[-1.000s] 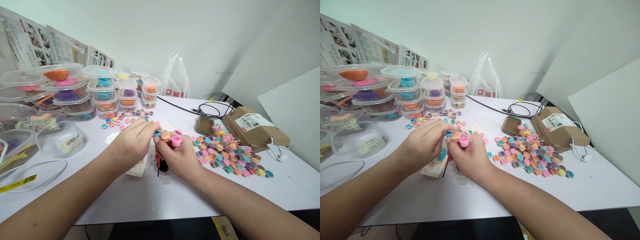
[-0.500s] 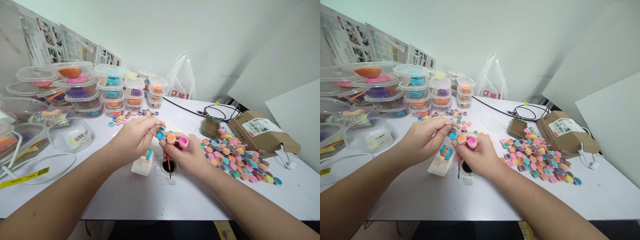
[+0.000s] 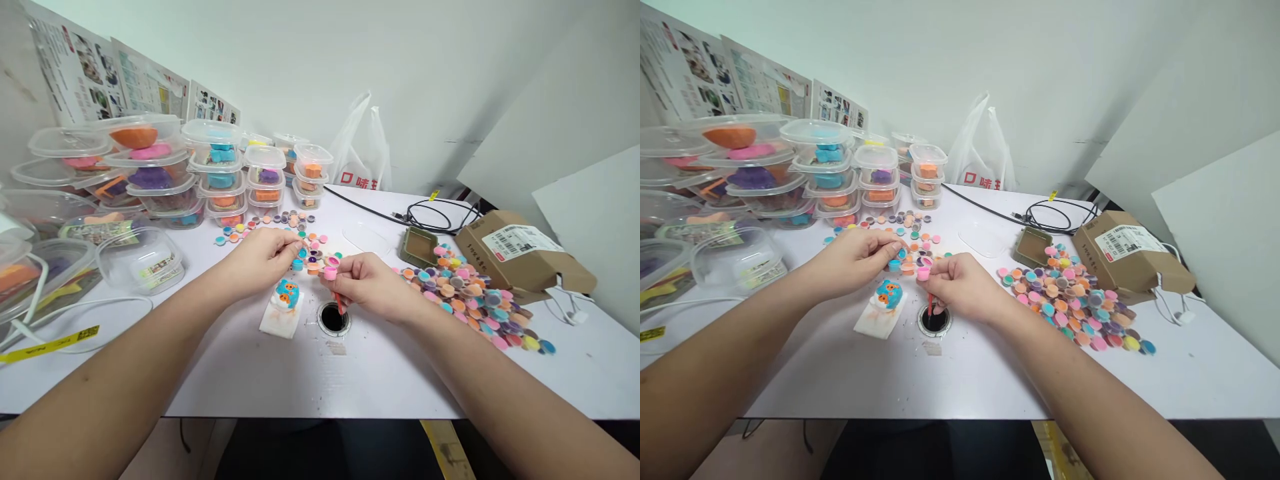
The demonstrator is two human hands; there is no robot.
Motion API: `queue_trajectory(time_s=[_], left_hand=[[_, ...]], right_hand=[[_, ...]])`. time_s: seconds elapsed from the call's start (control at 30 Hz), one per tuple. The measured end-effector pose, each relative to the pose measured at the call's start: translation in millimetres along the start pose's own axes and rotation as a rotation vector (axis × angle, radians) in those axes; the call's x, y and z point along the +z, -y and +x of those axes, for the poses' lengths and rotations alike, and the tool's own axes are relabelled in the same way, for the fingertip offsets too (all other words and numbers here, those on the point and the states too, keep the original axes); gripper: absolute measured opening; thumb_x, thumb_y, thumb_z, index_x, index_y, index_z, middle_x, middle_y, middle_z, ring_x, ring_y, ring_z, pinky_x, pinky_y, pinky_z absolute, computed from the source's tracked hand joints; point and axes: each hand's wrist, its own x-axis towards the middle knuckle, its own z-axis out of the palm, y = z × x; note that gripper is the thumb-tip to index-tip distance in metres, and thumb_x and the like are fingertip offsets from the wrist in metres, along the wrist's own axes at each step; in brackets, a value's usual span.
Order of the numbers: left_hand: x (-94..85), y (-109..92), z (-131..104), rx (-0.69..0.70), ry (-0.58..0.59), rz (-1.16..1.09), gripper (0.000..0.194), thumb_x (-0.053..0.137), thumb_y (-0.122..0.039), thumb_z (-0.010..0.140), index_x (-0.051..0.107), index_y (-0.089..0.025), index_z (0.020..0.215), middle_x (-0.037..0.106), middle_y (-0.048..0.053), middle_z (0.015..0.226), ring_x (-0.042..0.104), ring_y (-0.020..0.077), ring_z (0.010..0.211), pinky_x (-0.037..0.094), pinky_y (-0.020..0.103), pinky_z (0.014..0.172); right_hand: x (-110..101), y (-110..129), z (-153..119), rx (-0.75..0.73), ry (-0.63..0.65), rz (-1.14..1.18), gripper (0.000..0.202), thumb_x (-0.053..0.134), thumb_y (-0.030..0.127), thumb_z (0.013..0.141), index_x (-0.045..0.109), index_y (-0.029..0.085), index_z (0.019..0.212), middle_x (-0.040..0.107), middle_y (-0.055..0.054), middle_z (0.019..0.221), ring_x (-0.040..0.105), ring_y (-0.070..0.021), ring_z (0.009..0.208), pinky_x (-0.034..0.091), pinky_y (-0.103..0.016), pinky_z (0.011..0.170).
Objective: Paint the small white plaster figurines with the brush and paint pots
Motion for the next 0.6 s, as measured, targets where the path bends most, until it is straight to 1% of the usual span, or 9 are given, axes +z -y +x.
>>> queue_trajectory(time_s=[0.1,0.17,0.23,0.3,0.33,0.4,0.5,0.53,0.6], left_hand=[[2.7,4,3,-0.024,-0.05,0.058,0.039,0.045,-0.038,0.095,0.042,-0.022,0.06,0.04,-0.003,0.056,0.038,0.0141,0.054,0.026,0.031,0.055],[6.6,5,6,-0.033,-0.059,0.097,0.037,0.044,-0.035,0.095,0.043,-0.022,0.061,0.044,-0.002,0.057,0.041,0.0144,0.055,0.028,0.031,0.056],[11.5,5,8,-0.046,-0.039,0.123,0.035,0.043,-0.033,0.096,0.044,-0.021,0.063,0.048,-0.002,0.057,0.043,0.0147,0.056,0.029,0.03,0.057],[16.6,4,10,-0.072,-0.011,0.128,0.033,0.042,-0.033,0.097,0.046,-0.022,0.066,0.051,-0.002,0.059,0.046,0.0153,0.058,0.031,0.03,0.058],[18.9,3,10,-0.083,0.003,0.128,0.033,0.042,-0.034,0.097,0.047,-0.022,0.067,0.052,-0.002,0.06,0.047,0.0157,0.059,0.031,0.03,0.058],[22.7,1,11,-0.096,0.03,0.129,0.032,0.042,-0.034,0.097,0.049,-0.022,0.069,0.054,-0.001,0.062,0.049,0.0164,0.06,0.032,0.03,0.058],[25.9,-4,10,-0.099,0.059,0.139,0.031,0.041,-0.034,0.097,0.051,-0.022,0.07,0.056,-0.001,0.063,0.05,0.0167,0.062,0.032,0.03,0.058],[26.4,-5,10,-0.104,0.064,0.142,0.031,0.041,-0.033,0.097,0.052,-0.022,0.07,0.057,0.0,0.064,0.05,0.0167,0.062,0.032,0.03,0.058],[27.0,-6,10,-0.118,0.074,0.144,0.03,0.042,-0.033,0.096,0.053,-0.021,0.071,0.058,0.0,0.066,0.051,0.0168,0.062,0.032,0.031,0.058]], right_hand=[[-15,6,-5,0.075,0.022,-0.104,0.031,0.076,0.046,0.084,0.07,0.017,0.075,0.063,0.002,0.058,0.057,-0.0088,0.051,0.045,-0.022,0.052],[-27,11,-9,0.137,-0.013,-0.19,0.029,0.078,0.046,0.082,0.077,0.018,0.086,0.067,0.001,0.062,0.058,-0.0096,0.052,0.045,-0.022,0.05],[-39,15,-13,0.169,-0.059,-0.221,0.033,0.084,0.046,0.076,0.079,0.018,0.093,0.073,-0.002,0.068,0.062,-0.0114,0.057,0.047,-0.022,0.05],[-46,19,-17,0.157,-0.138,-0.19,0.042,0.089,0.047,0.07,0.079,0.018,0.099,0.076,-0.004,0.073,0.066,-0.0137,0.06,0.052,-0.025,0.054],[-47,20,-18,0.135,-0.189,-0.169,0.046,0.091,0.047,0.068,0.079,0.018,0.101,0.077,-0.005,0.074,0.067,-0.0147,0.062,0.054,-0.026,0.056],[-46,21,-20,0.047,-0.304,-0.112,0.048,0.095,0.046,0.062,0.079,0.018,0.098,0.078,-0.007,0.075,0.067,-0.0156,0.062,0.057,-0.027,0.058],[-36,19,-18,-0.157,-0.459,-0.026,0.039,0.095,0.048,0.061,0.078,0.018,0.08,0.076,-0.006,0.07,0.065,-0.0142,0.056,0.055,-0.026,0.052],[-31,17,-16,-0.222,-0.491,-0.009,0.037,0.094,0.048,0.062,0.077,0.018,0.075,0.075,-0.005,0.067,0.064,-0.0135,0.054,0.054,-0.026,0.049],[-23,12,-11,-0.32,-0.512,-0.009,0.034,0.093,0.047,0.064,0.078,0.017,0.071,0.074,-0.004,0.063,0.062,-0.0123,0.051,0.051,-0.024,0.047]])
